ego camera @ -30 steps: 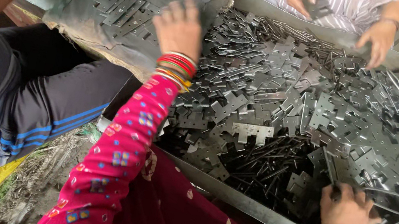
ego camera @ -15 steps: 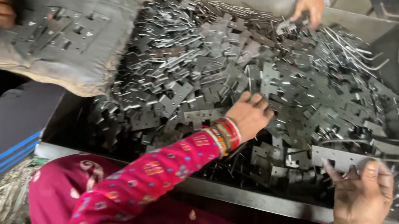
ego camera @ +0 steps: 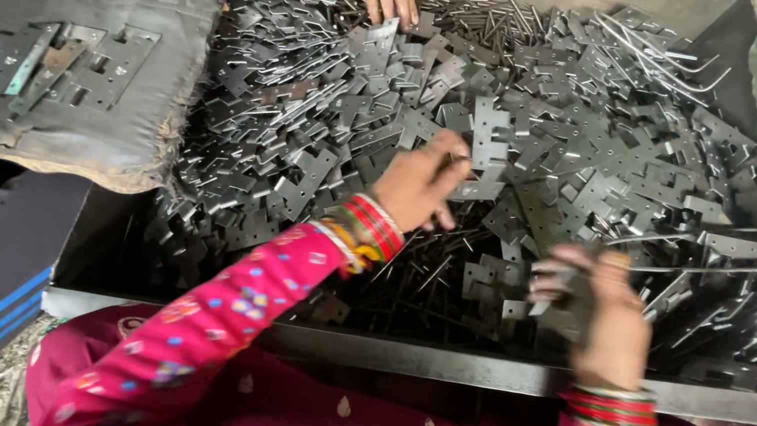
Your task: The person sorts through a bin of metal pins and small metal plates, picking out the plates by hand and placing them onto a black padded work surface.
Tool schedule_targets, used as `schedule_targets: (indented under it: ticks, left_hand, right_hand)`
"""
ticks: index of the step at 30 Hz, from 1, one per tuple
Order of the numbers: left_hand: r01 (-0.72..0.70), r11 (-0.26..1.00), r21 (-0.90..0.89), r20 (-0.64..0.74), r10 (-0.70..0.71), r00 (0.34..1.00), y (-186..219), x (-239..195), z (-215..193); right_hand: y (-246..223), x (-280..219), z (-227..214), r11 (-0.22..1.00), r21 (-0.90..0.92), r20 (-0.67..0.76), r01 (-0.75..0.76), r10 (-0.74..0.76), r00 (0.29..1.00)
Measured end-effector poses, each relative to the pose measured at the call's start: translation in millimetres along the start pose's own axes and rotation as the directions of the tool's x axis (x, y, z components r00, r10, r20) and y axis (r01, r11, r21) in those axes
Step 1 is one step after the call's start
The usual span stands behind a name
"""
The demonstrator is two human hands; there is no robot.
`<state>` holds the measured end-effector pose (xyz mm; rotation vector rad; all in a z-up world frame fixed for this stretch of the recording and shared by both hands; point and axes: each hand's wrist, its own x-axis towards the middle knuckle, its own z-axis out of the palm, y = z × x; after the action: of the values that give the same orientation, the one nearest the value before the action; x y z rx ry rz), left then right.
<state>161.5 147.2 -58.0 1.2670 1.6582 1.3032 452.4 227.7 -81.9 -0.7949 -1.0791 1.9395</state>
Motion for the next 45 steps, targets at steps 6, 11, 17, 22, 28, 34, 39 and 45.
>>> schedule_targets:
  ticks: [6, 11, 17, 22, 28, 34, 39, 45]
  left_hand:
    - [0.186, 0.726, -0.662, 0.121, -0.141, 0.983, -6, -38, -65]
    - [-0.002, 0.815, -0.58, 0.014, 0.013, 1.0, -27, -43, -87]
    - [-0.047, 0.711, -0.701, -0.108, -0.041, 0.993, -20, -38, -91]
    - [0.212, 0.612, -0.762, 0.051, -0.27, 0.962, -2, -50, -78]
    - [-0.061, 0.978, -0.198, 0.006, 0.064, 0.998, -8, -89, 27]
    - [-0.188, 0.91, 0.368, -0.079, 0.232, 0.969, -14, -96, 21]
    - [0.252, 0.513, 0.821, -0.394, 0.19, 0.899, -19, -42, -107]
    - [0.69, 0.235, 0.685, -0.71, 0.426, 0.56, -81, -51, -298]
  right_hand:
    - [88, 20, 72, -0.118, -0.905, 0.423, 0.408, -0.339, 0.84]
    - [88, 20, 62, 0.08, -0.808, 0.513, 0.584, -0.391, 0.764]
    - [40, 11, 19, 0.927, -0.344, 0.005, 0.15, -0.158, 0.987]
    - [6, 9, 8, 0.966, 0.25, -0.013, -0.062, 0.068, 0.998]
    - [42, -10, 65, 0.946, 0.157, 0.037, -0.282, 0.28, 0.959]
    - [50, -25, 84, 0.963, -0.22, 0.017, -0.156, 0.164, 0.986]
    - [42, 21, 7, -0.362, -0.907, 0.398, 0.214, -0.574, 0.715]
    - [52, 68, -56, -0.319, -0.937, 0.268, 0.142, -0.397, 0.878]
